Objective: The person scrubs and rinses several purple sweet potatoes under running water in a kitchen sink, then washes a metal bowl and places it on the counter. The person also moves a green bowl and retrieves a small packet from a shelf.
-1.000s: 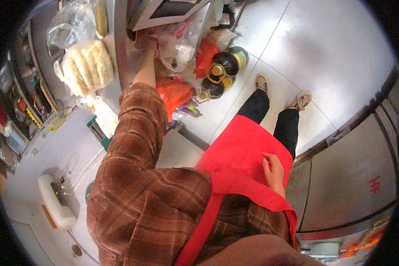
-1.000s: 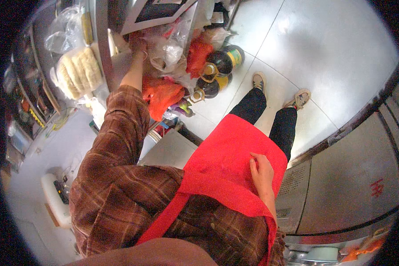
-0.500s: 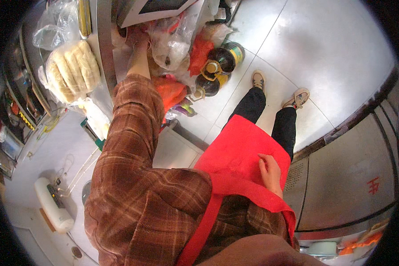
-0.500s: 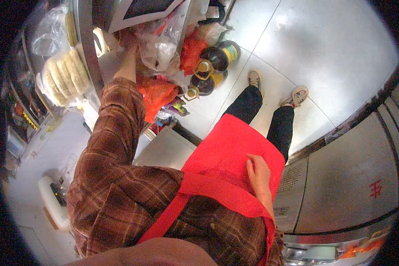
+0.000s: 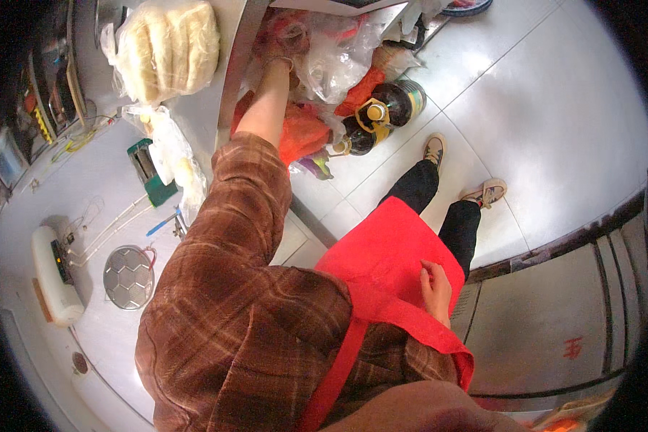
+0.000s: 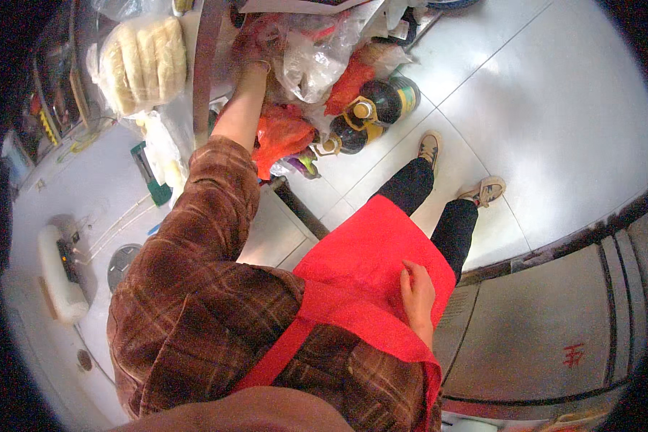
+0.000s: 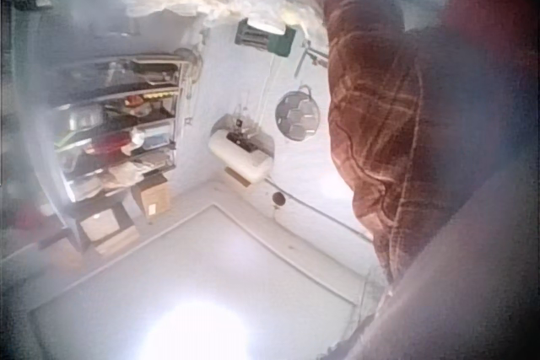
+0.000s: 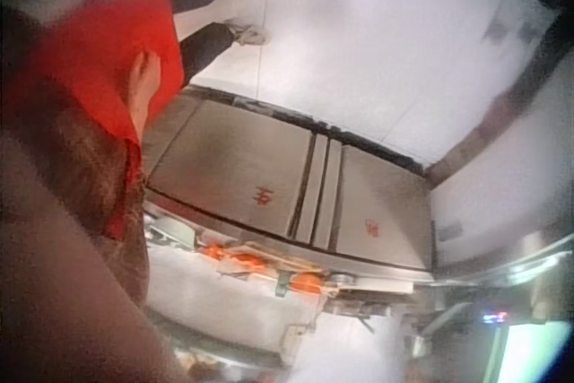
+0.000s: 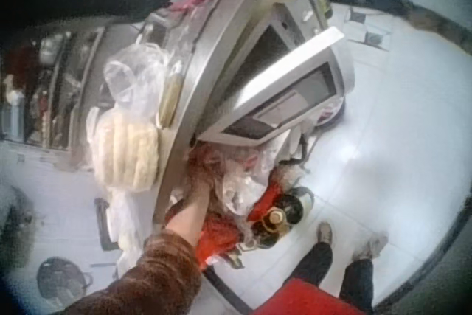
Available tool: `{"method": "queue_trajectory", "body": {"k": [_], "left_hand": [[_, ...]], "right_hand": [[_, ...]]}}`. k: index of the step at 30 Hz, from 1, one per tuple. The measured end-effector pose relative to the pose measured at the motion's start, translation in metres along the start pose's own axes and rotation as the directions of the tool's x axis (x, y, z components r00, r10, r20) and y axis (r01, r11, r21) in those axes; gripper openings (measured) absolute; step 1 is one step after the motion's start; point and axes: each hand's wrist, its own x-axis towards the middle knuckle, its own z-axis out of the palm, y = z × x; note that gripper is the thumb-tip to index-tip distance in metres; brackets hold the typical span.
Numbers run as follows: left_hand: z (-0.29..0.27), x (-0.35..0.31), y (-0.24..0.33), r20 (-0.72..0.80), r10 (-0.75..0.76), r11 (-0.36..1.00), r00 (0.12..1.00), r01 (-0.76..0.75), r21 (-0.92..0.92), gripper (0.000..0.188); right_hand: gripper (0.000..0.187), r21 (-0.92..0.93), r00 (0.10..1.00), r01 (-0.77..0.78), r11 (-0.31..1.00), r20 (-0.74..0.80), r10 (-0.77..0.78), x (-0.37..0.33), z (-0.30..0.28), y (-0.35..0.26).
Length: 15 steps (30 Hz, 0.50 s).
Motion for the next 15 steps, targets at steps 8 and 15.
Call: {"method": "queue_trajectory", "body": {"k": [8,15], "left_hand": [[0.033,-0.080,0.036,-0.100,0.118,0.954,0.988,-0.085,0.288,0.029],[0.099,-0.146,0.070,0.460,0.246,0.110,0.853,-0.496,0.861,0.032]], "right_hand": [[0.021,0.031,1.000,-0.023,0.999,0.011,0.023,0.005,-0.008,-0.006],[0.020,0.059,0.998,-0.044,0.997,0.043,0.041,0.007,-0.009,-0.007]]}}
